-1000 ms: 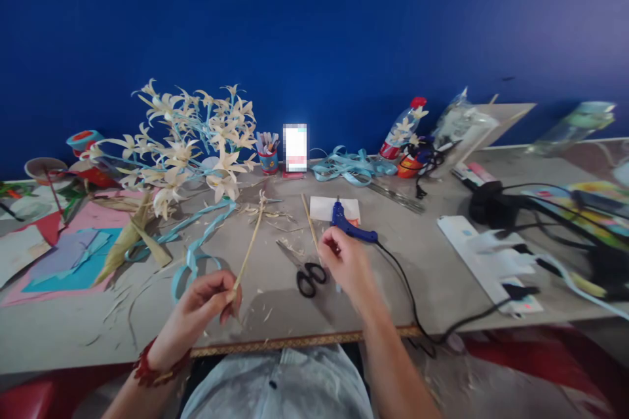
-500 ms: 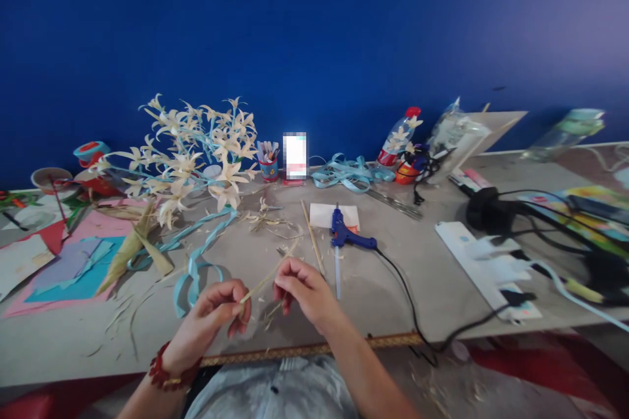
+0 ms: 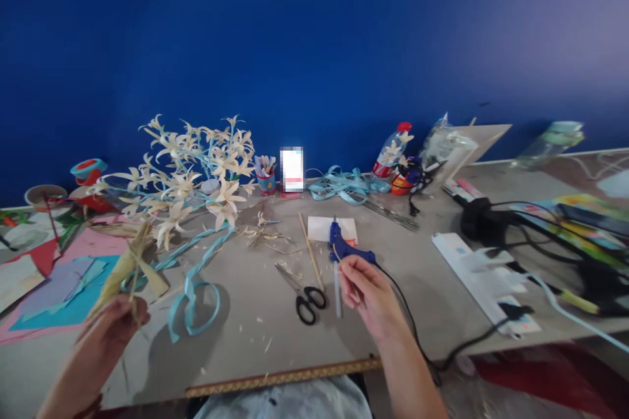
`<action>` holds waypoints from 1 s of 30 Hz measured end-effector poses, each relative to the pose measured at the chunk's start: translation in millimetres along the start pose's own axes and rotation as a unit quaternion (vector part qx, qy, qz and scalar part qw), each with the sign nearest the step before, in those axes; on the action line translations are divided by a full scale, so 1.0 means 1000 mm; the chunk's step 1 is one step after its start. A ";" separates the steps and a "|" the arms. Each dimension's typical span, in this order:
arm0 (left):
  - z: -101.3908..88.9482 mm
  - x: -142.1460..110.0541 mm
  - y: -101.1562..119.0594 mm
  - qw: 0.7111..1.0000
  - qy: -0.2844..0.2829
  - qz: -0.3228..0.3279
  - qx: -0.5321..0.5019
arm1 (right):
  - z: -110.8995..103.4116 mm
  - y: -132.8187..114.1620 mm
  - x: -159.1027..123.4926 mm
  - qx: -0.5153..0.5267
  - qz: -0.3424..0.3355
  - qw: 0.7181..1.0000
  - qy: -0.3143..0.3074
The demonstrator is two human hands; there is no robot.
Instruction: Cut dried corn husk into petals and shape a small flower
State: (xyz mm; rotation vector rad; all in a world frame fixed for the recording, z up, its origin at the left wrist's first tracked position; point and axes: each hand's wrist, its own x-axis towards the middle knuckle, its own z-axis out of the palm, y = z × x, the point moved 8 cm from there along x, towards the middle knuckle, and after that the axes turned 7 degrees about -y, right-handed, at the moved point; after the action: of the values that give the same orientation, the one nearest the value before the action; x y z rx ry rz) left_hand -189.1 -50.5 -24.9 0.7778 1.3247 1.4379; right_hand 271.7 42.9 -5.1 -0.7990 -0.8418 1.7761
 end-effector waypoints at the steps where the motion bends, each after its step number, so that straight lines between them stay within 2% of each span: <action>1: -0.011 0.006 0.004 0.999 0.037 0.017 -0.002 | 0.004 0.005 0.002 -0.002 0.006 1.000 -0.008; 2: -0.018 0.012 0.007 0.997 0.065 0.033 -0.006 | 0.010 0.009 0.004 0.001 0.009 1.000 -0.016; 4: -0.020 0.023 0.011 0.996 0.082 0.045 -0.006 | 0.020 0.017 0.009 0.010 0.012 1.000 -0.027; 7: -0.007 0.034 0.013 0.996 0.071 0.059 -0.007 | 0.030 0.025 0.015 0.010 0.016 0.999 -0.032; 11: 0.015 0.030 0.004 0.996 0.055 0.061 -0.026 | 0.033 0.030 0.018 -0.014 0.023 0.999 -0.037; 15: 0.055 0.004 -0.029 0.999 0.009 -0.002 -0.046 | 0.036 0.035 0.022 -0.065 0.030 0.997 -0.041; 17: 0.086 -0.012 -0.044 0.998 -0.036 -0.038 -0.047 | 0.041 0.039 0.026 -0.103 0.031 0.993 -0.045; 19: 0.122 -0.026 -0.054 0.991 -0.104 -0.065 -0.050 | 0.050 0.048 0.029 -0.138 0.041 0.988 -0.061; 22: 0.164 -0.038 -0.057 0.979 -0.181 -0.089 -0.044 | 0.074 0.070 0.031 -0.158 0.076 0.978 -0.115; 26: 0.191 -0.040 -0.050 0.966 -0.243 -0.091 -0.014 | 0.102 0.095 0.031 -0.143 0.119 0.968 -0.169; 30: 0.203 -0.040 -0.046 0.953 -0.291 -0.077 0.036 | 0.113 0.102 0.032 -0.144 0.123 0.964 -0.186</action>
State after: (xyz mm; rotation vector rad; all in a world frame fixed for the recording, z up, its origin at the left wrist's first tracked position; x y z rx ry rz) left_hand 21.4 -25.2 -23.4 1.0259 0.9539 0.9365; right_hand 119.9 23.3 -32.7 -0.7933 -1.3201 2.0910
